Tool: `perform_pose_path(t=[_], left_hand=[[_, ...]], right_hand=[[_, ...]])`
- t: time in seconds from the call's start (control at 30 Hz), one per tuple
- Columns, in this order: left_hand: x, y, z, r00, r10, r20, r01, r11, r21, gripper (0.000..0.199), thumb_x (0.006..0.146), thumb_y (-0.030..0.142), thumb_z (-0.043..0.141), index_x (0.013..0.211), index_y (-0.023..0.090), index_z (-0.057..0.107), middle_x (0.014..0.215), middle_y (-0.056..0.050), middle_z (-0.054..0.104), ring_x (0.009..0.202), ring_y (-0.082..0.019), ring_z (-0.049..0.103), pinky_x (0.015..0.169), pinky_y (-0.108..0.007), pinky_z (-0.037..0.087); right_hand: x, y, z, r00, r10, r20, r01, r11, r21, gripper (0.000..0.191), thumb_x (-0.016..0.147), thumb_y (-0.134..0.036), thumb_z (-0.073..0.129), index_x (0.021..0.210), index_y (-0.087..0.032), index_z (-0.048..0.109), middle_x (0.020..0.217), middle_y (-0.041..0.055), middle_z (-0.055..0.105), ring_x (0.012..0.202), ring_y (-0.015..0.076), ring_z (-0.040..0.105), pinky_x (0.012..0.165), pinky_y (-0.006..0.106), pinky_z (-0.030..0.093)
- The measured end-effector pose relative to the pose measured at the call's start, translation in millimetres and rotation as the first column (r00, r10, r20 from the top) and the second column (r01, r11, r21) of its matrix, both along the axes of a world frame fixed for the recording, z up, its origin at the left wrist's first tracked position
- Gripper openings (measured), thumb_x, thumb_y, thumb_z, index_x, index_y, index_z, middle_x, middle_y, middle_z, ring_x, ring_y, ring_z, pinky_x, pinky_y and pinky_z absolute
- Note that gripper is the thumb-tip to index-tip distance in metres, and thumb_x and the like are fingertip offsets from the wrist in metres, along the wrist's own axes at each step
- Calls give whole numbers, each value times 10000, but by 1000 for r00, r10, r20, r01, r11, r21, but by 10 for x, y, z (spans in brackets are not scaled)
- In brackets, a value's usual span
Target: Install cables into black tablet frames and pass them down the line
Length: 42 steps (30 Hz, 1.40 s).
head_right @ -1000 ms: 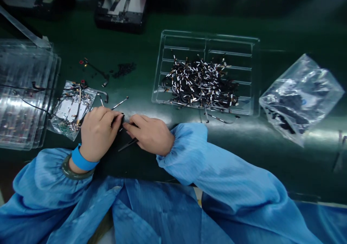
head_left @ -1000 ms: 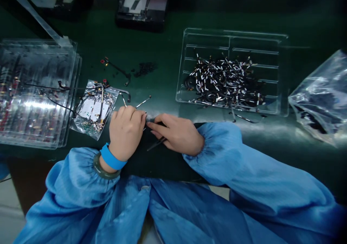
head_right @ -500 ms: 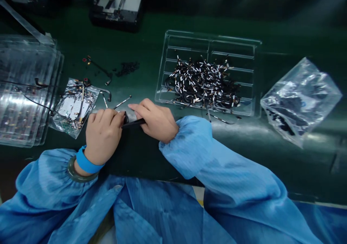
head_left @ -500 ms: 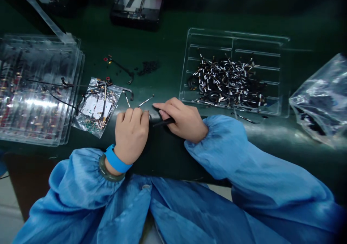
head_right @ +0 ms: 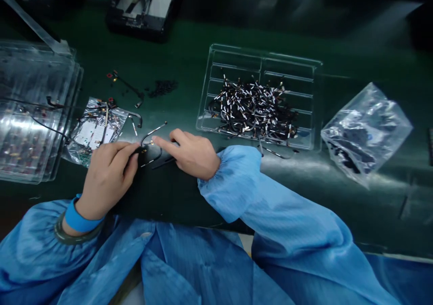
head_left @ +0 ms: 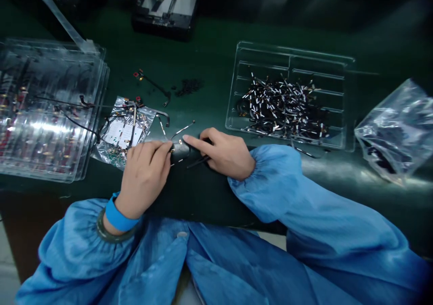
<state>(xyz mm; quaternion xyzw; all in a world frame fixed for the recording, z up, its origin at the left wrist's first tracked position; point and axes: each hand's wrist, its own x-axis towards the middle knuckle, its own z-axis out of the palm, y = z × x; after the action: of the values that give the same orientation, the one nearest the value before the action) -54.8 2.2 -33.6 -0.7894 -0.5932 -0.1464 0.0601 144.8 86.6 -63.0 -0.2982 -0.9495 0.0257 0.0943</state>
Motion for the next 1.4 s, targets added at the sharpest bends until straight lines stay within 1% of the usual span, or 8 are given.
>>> perform_pose_path(t=[0.23,0.37,0.57,0.7,0.8,1.0,1.2,1.4], left_hand=[[-271,301,-40,953,-281,-115,275,959,-71,283,928,122,420,1148,146,598,1262,-115,618,1227,-287,522,937,-468,425],[-317,331,-72,922,-374,-98,362,924,-120,324,922,101,399,1151,188,612,1293,-74,611,1293,-272,477,1042,-547,358],[-314,245,-106,932,-359,-45,350,927,-136,348,917,112,405,1196,183,602,1264,-96,626,1241,-269,528,1083,-605,321],[-177,198,-107,959,-271,-77,261,958,-118,339,915,146,420,1203,121,596,1209,-144,637,1190,-298,548,1074,-610,328],[-41,184,-115,980,-185,-74,177,979,-105,355,923,208,428,1215,88,590,1180,-176,628,1145,-317,559,1061,-628,327],[140,173,-140,997,-72,-25,68,991,-118,435,917,320,474,1246,51,565,1130,-206,611,1081,-331,560,1042,-634,345],[57,153,-132,996,-86,12,86,993,-81,397,931,289,440,1235,62,555,1131,-191,616,1077,-311,561,1029,-584,379],[-75,161,-163,964,-265,24,266,963,-38,289,940,220,425,1164,113,573,1229,-136,623,1204,-300,519,1064,-596,355]], right_hand=[[-30,15,30,998,42,52,-41,999,-22,429,909,-133,391,1268,-273,579,1022,62,632,768,141,545,553,266,315],[7,24,-7,999,47,19,-47,999,15,460,879,-107,415,1279,-271,572,1041,57,641,839,147,568,578,253,347],[-10,16,78,999,12,39,-9,998,-65,420,861,-122,432,1215,-242,623,1037,64,650,754,145,576,537,269,336],[-97,224,207,979,-178,-98,152,962,-228,380,839,-124,457,1152,-235,642,1047,40,658,881,161,617,631,261,420],[-240,495,241,917,-359,-174,313,917,-246,292,865,-165,460,1087,-208,645,1039,64,655,944,209,610,734,311,454],[-591,855,164,853,-518,-57,491,836,-248,192,856,-251,530,987,-180,652,1032,112,620,884,262,599,743,383,448],[-605,833,185,855,-519,20,511,833,-211,217,846,-183,490,985,-139,650,1030,134,616,856,257,603,731,371,440],[-397,583,303,877,-461,133,475,793,-383,177,845,-252,512,855,-164,665,840,86,677,821,235,625,723,327,440]])
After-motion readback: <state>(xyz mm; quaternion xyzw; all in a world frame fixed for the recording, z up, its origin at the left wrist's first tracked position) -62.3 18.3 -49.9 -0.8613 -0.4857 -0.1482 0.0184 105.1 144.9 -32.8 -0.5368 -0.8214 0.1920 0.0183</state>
